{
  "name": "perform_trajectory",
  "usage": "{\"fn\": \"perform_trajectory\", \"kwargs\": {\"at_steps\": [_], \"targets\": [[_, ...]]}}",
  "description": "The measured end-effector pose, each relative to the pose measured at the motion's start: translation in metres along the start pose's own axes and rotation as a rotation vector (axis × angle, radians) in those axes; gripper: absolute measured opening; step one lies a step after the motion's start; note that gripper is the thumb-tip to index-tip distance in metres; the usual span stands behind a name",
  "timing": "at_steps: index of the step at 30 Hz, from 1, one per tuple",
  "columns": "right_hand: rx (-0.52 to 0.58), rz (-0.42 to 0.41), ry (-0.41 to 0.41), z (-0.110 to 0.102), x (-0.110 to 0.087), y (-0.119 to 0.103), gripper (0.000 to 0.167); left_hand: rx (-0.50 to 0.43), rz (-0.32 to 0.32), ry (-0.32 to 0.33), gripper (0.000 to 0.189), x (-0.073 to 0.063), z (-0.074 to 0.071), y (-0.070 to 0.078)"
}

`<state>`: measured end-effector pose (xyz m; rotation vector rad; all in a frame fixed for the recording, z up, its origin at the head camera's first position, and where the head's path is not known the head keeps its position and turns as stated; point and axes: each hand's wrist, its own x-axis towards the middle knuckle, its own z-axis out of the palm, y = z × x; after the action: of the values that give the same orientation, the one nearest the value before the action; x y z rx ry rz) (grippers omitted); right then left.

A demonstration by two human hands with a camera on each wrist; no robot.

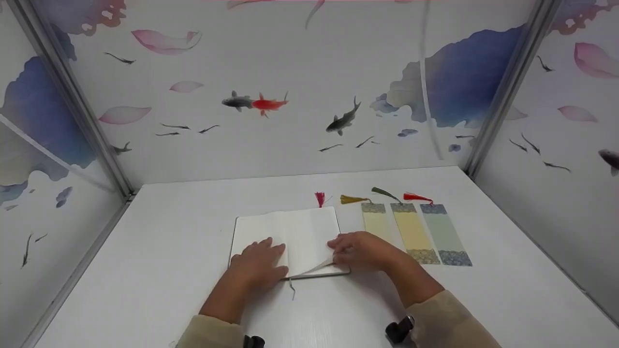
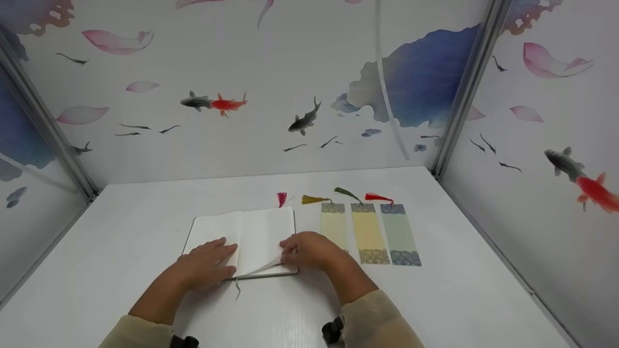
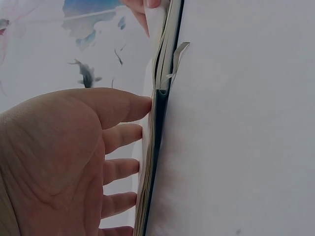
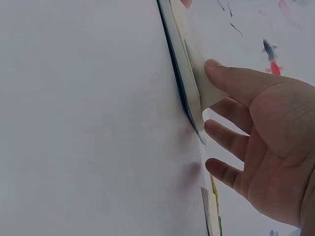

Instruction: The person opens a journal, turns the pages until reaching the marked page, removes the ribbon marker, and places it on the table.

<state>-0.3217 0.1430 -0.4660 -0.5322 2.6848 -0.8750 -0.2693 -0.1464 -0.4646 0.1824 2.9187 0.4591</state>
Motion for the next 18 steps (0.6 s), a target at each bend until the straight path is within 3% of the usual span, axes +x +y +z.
{"fn": "perform_trajectory", "kwargs": {"at_steps": [8,18], "targets": [[0.035,0.009,0.126,0.000,-0.001,-0.006,0.008,-0.017,-0.010,0.009,0.084,0.003,0.001,0.001],[0.069,-0.200,0.263,0.001,-0.006,-0.018,0.013,0.014,0.031,0.062,0.100,0.000,0.002,0.007]]}}
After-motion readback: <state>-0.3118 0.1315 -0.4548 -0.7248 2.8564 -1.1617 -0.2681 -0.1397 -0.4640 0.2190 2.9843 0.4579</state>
